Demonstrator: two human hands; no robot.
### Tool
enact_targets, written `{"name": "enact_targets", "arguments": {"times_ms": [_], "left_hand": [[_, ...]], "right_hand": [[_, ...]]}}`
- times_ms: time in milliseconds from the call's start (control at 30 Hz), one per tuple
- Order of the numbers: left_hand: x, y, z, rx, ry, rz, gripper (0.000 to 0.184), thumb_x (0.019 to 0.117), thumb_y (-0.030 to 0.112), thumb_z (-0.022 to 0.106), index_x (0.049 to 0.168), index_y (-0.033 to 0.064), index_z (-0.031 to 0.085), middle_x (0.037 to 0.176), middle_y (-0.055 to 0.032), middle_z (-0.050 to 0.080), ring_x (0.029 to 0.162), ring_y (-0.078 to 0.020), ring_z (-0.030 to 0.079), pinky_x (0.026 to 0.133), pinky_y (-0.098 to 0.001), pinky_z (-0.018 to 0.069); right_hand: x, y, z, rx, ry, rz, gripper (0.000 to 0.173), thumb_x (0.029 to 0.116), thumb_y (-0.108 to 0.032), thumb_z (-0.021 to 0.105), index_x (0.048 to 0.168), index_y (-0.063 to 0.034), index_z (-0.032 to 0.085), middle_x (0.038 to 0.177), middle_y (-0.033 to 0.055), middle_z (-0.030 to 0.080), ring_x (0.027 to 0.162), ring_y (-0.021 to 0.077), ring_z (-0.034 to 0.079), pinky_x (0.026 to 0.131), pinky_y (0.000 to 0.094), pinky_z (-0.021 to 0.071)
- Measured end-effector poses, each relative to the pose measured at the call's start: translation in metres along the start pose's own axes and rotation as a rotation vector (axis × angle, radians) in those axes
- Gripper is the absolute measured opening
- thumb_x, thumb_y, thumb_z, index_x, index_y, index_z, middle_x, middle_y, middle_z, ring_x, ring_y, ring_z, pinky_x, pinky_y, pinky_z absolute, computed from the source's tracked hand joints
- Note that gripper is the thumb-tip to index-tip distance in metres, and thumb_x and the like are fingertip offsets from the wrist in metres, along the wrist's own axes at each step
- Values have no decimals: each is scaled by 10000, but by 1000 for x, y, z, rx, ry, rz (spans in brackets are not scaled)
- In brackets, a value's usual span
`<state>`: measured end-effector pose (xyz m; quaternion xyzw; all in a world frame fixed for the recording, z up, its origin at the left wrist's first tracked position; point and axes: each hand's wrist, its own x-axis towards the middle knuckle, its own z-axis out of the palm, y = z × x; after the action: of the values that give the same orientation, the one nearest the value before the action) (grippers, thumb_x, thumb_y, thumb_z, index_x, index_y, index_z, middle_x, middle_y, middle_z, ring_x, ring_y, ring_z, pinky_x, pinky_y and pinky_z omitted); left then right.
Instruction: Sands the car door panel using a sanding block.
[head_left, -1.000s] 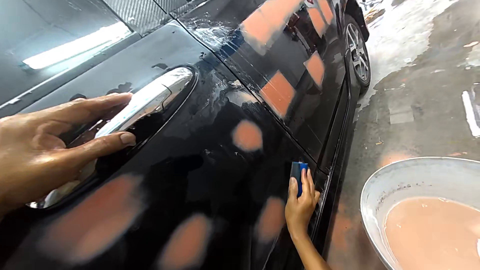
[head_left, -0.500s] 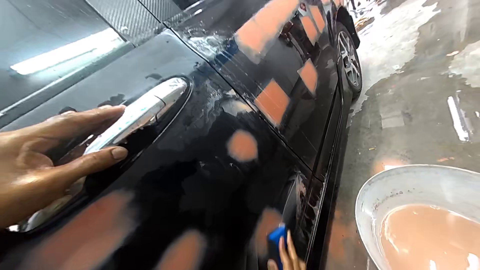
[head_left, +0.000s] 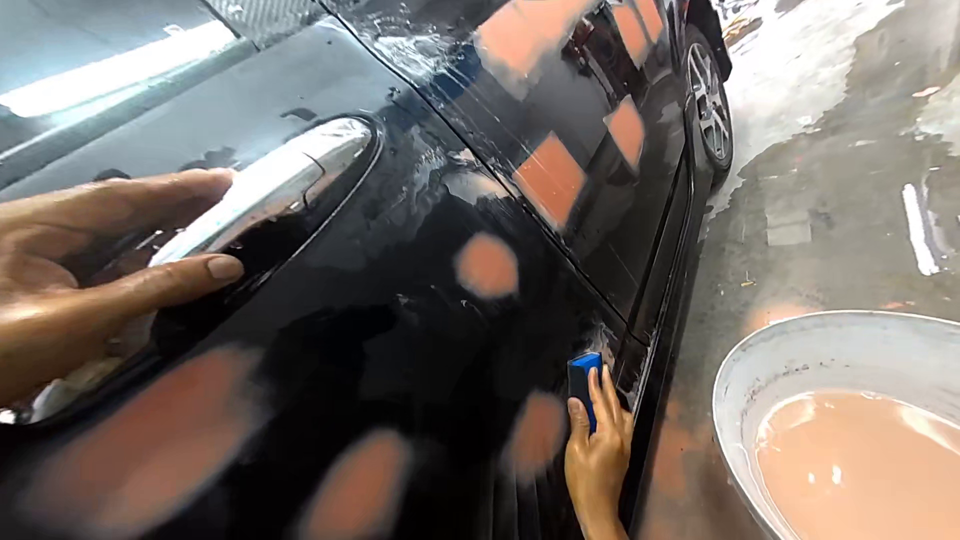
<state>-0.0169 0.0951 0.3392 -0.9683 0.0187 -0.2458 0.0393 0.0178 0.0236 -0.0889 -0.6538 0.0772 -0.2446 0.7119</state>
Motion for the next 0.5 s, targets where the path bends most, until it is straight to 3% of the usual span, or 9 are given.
{"name": "enact_targets", "arguments": {"times_ms": [100,167,300,367,433,500], "left_hand": [[1,9,1,-16,39,-12,587,872,-35,621,1447,-22,504,1391,-190,576,1265,-249,565,1073,-378,446],[2,10,1,-16,56,-30,584,863,-59,639,1434,-38,514,1382,-198,582,1269,-262,563,1081,-383,441],[3,-3,1,-18,12,14,591,884,51,620,1456,-16,488,1408,-180,565,1286,-226,551,1080,-362,440],[0,-1,2,-26,16,15,596,877,46,630,1454,-16,494,1402,-182,572,1279,-233,560,1080,-368,445],[1,5,2,4,54,12,592,860,10,660,1435,-27,522,1392,-186,585,1272,-262,567,1085,-392,443],[1,5,0,66,52,-13,585,865,2,677,1432,-15,532,1408,-164,592,1282,-260,576,1090,-390,451]], "right_hand": [[-53,-3,-23,19,-136,-10,403,949,-180,642,1294,23,684,1441,261,561,1115,406,659,946,528,502],[-53,-1,-24,49,-159,19,382,955,-168,648,1298,-7,692,1472,230,544,1148,365,640,980,490,482],[-5,0,-1,11,0,-5,386,936,-176,627,1296,-63,709,1466,155,574,1121,334,663,916,506,491],[-46,-5,-15,24,-62,-27,393,930,-171,650,1277,8,700,1427,229,587,1126,386,668,937,530,506],[-85,-8,-26,95,-157,-33,384,985,-221,646,1287,13,687,1444,237,568,1226,329,624,1054,455,462],[-67,-8,-22,136,-155,-54,387,985,-218,639,1297,6,683,1469,233,545,1234,312,613,1052,437,458]]}}
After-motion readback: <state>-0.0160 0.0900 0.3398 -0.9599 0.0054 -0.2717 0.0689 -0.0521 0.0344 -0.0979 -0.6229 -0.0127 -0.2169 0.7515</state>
